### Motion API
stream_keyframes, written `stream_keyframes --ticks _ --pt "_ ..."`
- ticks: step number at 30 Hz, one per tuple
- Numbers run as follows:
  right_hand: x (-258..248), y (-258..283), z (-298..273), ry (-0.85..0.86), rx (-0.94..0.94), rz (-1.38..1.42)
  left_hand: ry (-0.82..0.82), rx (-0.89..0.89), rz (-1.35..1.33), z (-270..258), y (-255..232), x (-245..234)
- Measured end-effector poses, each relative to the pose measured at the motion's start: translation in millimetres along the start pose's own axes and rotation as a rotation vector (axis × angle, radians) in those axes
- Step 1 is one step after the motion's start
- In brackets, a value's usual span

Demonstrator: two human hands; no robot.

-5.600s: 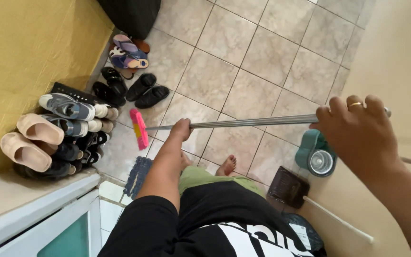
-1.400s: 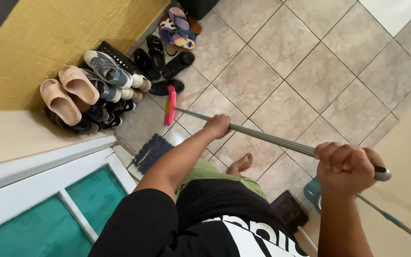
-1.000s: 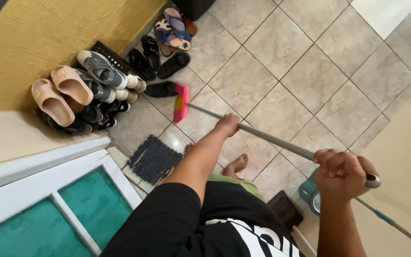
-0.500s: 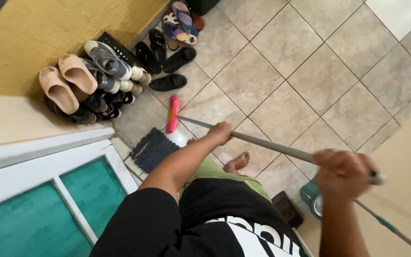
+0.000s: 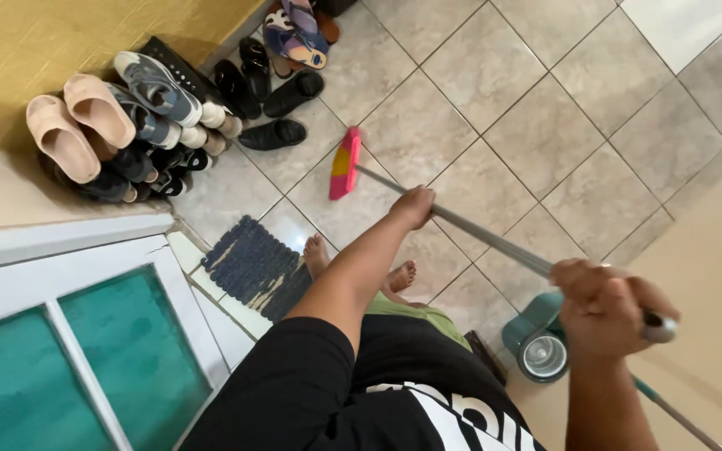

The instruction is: Sweeping a tiled floor area using a broom

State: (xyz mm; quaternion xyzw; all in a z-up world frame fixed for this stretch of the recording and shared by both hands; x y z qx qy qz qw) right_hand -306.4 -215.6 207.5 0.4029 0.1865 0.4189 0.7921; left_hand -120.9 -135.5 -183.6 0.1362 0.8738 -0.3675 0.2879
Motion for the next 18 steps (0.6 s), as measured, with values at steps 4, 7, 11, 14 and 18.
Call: stream_keyframes --ticks 4,7,11,14,18 --pt "-51.2 13.8 19.1 0.08 -0.024 -0.061 -0.106 0.025 -0.01 -6.6 -43.8 -13.7" --pt "-59.0 15.3 18.3 0.064 0.014 0.094 -0.115 -0.012 0.079 -48.9 -41.9 -33.4" --pt "-27.1 -26.6 5.4 -0.027 0.093 0.326 -0.238 -0.044 0.062 -65.3 43.1 -21.3" --pt "38.2 -26.9 18.0 0.243 -0.069 0.183 -0.092 -0.26 0.047 -91.0 119.0 -14.5" --pt "68.7 -74.8 -8.7 0.064 0.075 0.385 -0.214 -0.41 0.053 -111.3 185.2 -24.6"
Point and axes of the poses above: each hand's wrist, its own z-axis towards the middle knuckle, its own x-axis out of the palm, y = z × x, the point moved 5 cm from there along z, towards the middle knuckle, and after that the axes turned 9 degrees about -x, right-handed, at the moved point
